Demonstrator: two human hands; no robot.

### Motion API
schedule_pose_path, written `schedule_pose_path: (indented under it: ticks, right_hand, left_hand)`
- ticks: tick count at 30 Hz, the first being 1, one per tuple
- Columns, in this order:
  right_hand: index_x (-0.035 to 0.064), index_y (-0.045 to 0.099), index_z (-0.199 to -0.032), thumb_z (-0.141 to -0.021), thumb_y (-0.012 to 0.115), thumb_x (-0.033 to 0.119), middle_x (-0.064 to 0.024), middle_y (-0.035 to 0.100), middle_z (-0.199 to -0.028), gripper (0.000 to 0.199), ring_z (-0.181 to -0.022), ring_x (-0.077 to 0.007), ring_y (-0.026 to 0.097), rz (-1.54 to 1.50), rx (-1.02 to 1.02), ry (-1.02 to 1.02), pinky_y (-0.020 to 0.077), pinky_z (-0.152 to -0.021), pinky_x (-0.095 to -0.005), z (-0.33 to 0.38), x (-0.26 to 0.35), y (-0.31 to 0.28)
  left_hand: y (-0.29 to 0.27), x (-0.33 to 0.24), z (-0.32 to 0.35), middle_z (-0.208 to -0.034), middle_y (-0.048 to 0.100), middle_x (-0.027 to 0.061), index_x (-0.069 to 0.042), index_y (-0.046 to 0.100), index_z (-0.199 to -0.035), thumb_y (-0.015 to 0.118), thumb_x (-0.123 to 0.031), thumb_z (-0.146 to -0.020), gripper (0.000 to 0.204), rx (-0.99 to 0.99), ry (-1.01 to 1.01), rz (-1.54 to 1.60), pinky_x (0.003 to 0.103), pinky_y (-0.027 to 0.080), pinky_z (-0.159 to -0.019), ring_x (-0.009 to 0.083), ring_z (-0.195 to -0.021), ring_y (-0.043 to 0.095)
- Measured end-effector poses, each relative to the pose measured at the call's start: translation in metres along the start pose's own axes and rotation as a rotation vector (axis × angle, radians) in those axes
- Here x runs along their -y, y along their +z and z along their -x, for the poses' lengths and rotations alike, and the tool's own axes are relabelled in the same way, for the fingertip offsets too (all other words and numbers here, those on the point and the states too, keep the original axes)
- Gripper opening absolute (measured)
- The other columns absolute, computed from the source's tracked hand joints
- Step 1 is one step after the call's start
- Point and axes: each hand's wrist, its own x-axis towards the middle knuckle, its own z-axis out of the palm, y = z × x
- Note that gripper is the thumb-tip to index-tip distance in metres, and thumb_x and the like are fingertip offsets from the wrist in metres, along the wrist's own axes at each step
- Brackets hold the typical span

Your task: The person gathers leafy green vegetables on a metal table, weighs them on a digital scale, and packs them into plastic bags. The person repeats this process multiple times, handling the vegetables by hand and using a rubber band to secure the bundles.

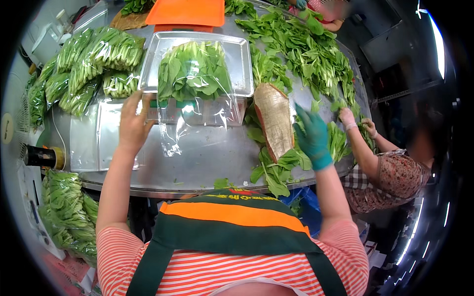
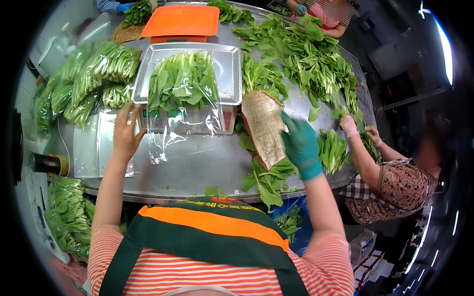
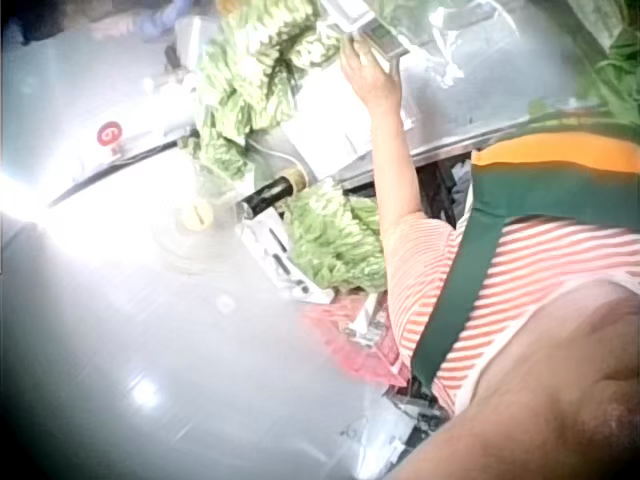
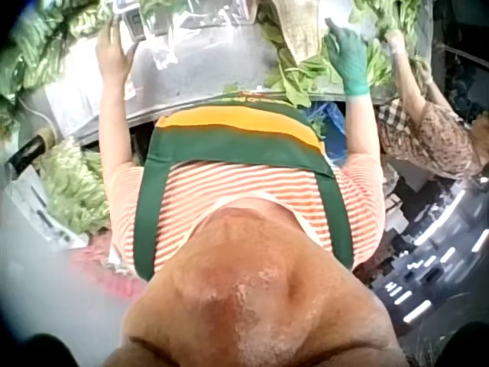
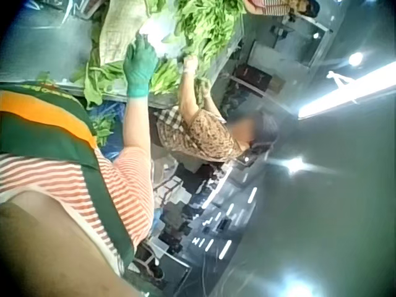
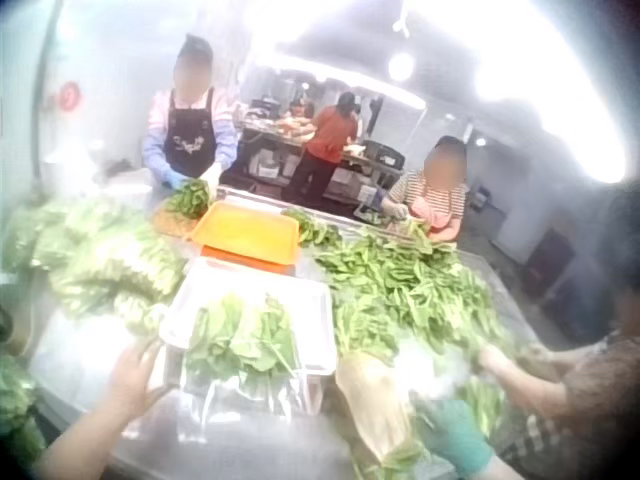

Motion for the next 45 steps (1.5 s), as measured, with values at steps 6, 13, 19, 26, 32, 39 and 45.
schedule_pose_path:
  ticks: [6, 13, 19, 26, 32, 39, 45]
  right_hand:
    - [0.0177, 0.062, -0.1, -0.077, 0.058, 0.015, -0.005, 0.059, -0.113, 0.023, -0.108, -0.0261, 0.055, -0.02, -0.066, -0.733, 0.0407, -0.096, -0.0403, -0.085, 0.046, 0.098]
    - [0.0041, 0.06, -0.082, -0.09, 0.054, 0.021, -0.0053, 0.064, -0.071, 0.02, -0.062, -0.0127, 0.06, -1.521, 0.059, 0.52, 0.0481, -0.058, -0.0243, -0.096, 0.065, 0.125]
    - [0.005, 0.057, -0.075, -0.086, 0.055, 0.018, -0.0055, 0.056, -0.059, 0.017, -0.045, -0.0149, 0.052, -1.698, 0.127, 0.852, 0.0397, -0.038, -0.0268, -0.103, 0.066, 0.146]
    - [0.0055, 0.057, -0.071, -0.085, 0.056, 0.017, -0.0049, 0.056, -0.058, 0.018, -0.041, -0.0157, 0.051, -1.682, 0.15, 0.895, 0.0406, -0.037, -0.0269, -0.103, 0.06, 0.154]
    - [0.0066, 0.041, -0.128, -0.077, 0.066, 0.024, -0.0129, 0.051, -0.118, 0.06, -0.104, -0.0249, 0.051, -0.392, -0.261, -0.032, 0.0418, -0.087, -0.038, -0.097, 0.11, 0.082]
    - [0.0078, 0.053, -0.122, -0.076, 0.059, 0.002, -0.0132, 0.053, -0.124, 0.047, -0.116, -0.0289, 0.049, -0.542, -0.147, -0.515, 0.0378, -0.099, -0.0379, -0.122, 0.103, 0.113]
    - [-0.003, 0.057, -0.114, -0.091, 0.046, 0.003, -0.0076, 0.063, -0.101, 0.026, -0.089, -0.0129, 0.057, -0.914, 0.264, -0.292, 0.0443, -0.081, -0.0267, -0.116, 0.161, 0.002]
  left_hand:
    - [-0.001, -0.014, -0.033, -0.11, 0.062, 0.005, -0.014, 0.063, -0.104, 0.059, 0.0, -0.073, 0.035, 0.092, 0.36, 0.191, 0.04, 0.041, -0.095, 0.0268, -0.107, 0.055]
    - [0.025, -0.009, -0.032, -0.065, 0.058, 0.0027, 0.0, 0.064, -0.078, 0.047, -0.026, -0.094, 0.034, 0.067, -0.587, 1.08, 0.024, 0.042, -0.059, 0.0097, -0.062, 0.053]
    - [0.032, -0.022, -0.049, -0.066, 0.055, 0.0014, 0.002, 0.057, -0.099, 0.052, -0.02, -0.091, 0.025, -0.187, -0.953, 0.87, 0.024, 0.04, -0.054, 0.0082, -0.06, 0.051]
    - [0.0, -0.089, -0.083, -0.145, 0.024, 0.0115, -0.017, 0.029, -0.139, 0.079, -0.029, -0.06, 0.094, 0.321, 0.046, 0.174, 0.057, 0.016, -0.107, 0.0326, -0.135, 0.018]
    - [0.05, -0.056, -0.065, -0.143, 0.03, 0.0051, -0.023, 0.034, -0.137, 0.075, -0.013, -0.062, 0.086, 0.269, 0.055, 0.009, 0.059, 0.022, -0.104, 0.0288, -0.134, 0.022]
    - [0.033, -0.042, -0.021, -0.135, 0.04, 0.015, -0.008, 0.018, -0.142, 0.079, -0.019, -0.061, 0.102, 0.008, -0.253, 0.509, 0.043, 0.032, -0.103, 0.0365, -0.125, 0.037]
    - [-0.052, -0.039, 0.063, -0.146, 0.019, 0.0165, -0.006, -0.003, -0.143, 0.084, -0.032, -0.056, 0.126, -0.222, -0.363, 0.717, 0.037, 0.017, -0.11, 0.0295, -0.136, 0.015]
